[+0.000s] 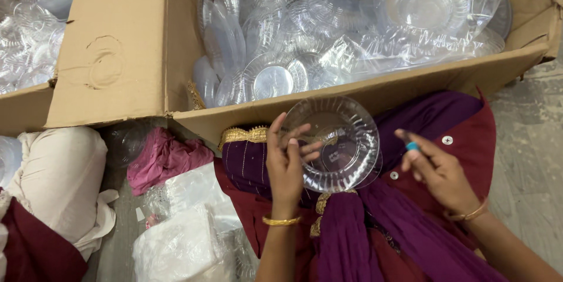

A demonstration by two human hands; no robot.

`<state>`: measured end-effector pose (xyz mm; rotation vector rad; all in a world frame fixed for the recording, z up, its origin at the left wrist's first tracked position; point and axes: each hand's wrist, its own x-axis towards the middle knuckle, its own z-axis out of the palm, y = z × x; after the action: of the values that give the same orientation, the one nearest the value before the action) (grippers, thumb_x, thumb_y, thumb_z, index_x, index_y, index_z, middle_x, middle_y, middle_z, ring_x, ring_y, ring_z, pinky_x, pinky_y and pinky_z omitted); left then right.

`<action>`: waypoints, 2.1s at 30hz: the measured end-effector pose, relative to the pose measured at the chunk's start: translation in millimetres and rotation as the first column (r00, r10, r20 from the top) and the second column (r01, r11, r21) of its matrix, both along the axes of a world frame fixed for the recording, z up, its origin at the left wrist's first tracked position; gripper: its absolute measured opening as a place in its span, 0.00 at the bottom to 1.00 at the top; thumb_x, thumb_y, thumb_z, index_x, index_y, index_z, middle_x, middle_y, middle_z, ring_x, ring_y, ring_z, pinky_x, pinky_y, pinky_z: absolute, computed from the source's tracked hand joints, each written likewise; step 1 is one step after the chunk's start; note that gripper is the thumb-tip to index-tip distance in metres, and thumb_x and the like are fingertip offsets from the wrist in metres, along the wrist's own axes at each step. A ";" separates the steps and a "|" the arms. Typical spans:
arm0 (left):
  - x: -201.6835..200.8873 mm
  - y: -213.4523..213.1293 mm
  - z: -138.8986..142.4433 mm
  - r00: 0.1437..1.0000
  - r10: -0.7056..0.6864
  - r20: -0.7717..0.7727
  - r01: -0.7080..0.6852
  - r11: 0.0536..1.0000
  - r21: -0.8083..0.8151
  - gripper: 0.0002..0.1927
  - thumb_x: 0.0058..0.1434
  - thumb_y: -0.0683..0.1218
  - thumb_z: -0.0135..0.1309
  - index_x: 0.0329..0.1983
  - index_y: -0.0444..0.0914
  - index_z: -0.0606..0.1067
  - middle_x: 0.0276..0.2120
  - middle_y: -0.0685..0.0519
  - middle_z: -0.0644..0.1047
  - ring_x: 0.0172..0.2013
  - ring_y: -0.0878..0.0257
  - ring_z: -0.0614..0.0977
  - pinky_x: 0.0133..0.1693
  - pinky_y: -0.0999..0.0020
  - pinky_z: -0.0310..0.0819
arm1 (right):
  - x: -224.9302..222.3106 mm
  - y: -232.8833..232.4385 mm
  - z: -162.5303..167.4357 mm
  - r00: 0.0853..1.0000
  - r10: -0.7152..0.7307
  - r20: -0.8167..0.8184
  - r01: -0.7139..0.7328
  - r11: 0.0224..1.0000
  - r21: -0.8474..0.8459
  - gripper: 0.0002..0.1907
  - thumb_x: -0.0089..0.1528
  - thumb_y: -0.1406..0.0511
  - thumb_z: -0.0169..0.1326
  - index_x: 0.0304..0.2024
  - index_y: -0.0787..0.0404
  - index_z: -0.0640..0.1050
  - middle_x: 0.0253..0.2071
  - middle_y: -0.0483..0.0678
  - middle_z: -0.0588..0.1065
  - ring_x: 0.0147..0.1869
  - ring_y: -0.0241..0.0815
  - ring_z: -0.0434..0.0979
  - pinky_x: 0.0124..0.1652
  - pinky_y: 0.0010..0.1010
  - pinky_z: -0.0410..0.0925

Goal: The person sits on the floor and uses a blue utility knife to trim the edges of clear plastic plates. They pick up plates from a cardboard box, cut around the rim, and place the trimmed plates on their lap.

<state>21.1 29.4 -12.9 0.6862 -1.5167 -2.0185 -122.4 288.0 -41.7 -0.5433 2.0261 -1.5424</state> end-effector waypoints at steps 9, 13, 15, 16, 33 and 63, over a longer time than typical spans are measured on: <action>-6.3 21.2 32.8 0.987 0.159 -0.023 -0.161 0.982 -0.095 0.26 0.73 0.37 0.31 0.74 0.37 0.53 0.56 0.40 0.76 0.40 0.56 0.88 0.38 0.72 0.86 | 12.1 -13.8 -19.8 0.997 0.026 -0.077 -0.034 0.993 -0.113 0.20 0.68 0.63 0.51 0.60 0.63 0.78 0.25 0.41 0.74 0.23 0.26 0.64 0.24 0.19 0.61; -14.1 27.9 33.7 0.976 0.210 -0.060 -0.213 0.975 -0.062 0.26 0.72 0.37 0.31 0.74 0.38 0.51 0.56 0.40 0.76 0.39 0.56 0.88 0.38 0.71 0.87 | 37.6 -31.3 -26.3 0.914 0.157 -0.374 -0.208 0.973 -0.101 0.17 0.68 0.60 0.50 0.54 0.60 0.81 0.27 0.41 0.79 0.23 0.24 0.73 0.24 0.19 0.67; -18.1 28.8 27.4 0.970 0.211 -0.123 -0.212 0.977 0.006 0.27 0.72 0.37 0.31 0.74 0.39 0.51 0.57 0.41 0.75 0.39 0.55 0.88 0.40 0.70 0.88 | 54.1 -35.3 -24.8 0.778 0.246 -0.578 -0.367 0.925 -0.101 0.16 0.70 0.59 0.52 0.54 0.61 0.79 0.36 0.44 0.81 0.31 0.24 0.78 0.31 0.17 0.71; -18.5 27.0 22.4 0.958 0.250 -0.137 -0.251 0.968 0.012 0.26 0.73 0.37 0.31 0.74 0.39 0.50 0.57 0.41 0.74 0.40 0.55 0.87 0.40 0.70 0.88 | 55.5 -34.1 -21.8 0.836 0.203 -0.511 -0.298 0.948 -0.112 0.16 0.69 0.59 0.51 0.53 0.60 0.80 0.32 0.42 0.81 0.28 0.24 0.75 0.28 0.17 0.71; -65.9 10.7 -135.4 0.506 -0.089 0.858 0.706 0.614 -0.353 0.18 0.63 0.45 0.59 0.52 0.31 0.73 0.48 0.36 0.79 0.49 0.43 0.81 0.52 0.50 0.76 | -36.0 -33.4 18.7 0.943 -0.167 -0.288 0.165 0.986 -0.030 0.18 0.68 0.62 0.54 0.58 0.64 0.78 0.36 0.49 0.79 0.37 0.33 0.74 0.40 0.25 0.67; 29.1 -30.6 22.7 0.977 -0.119 0.179 0.126 0.992 -0.027 0.22 0.72 0.40 0.44 0.70 0.40 0.67 0.45 0.43 0.84 0.39 0.61 0.88 0.36 0.73 0.86 | -36.8 -76.1 21.3 0.950 0.309 0.053 -0.305 0.950 -0.073 0.29 0.70 0.54 0.43 0.72 0.55 0.66 0.33 0.40 0.74 0.31 0.31 0.66 0.31 0.22 0.64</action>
<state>50.2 -1.1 9.8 0.7927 -1.7343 -2.0588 -159.2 211.9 -20.4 -0.7840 1.7513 -1.4191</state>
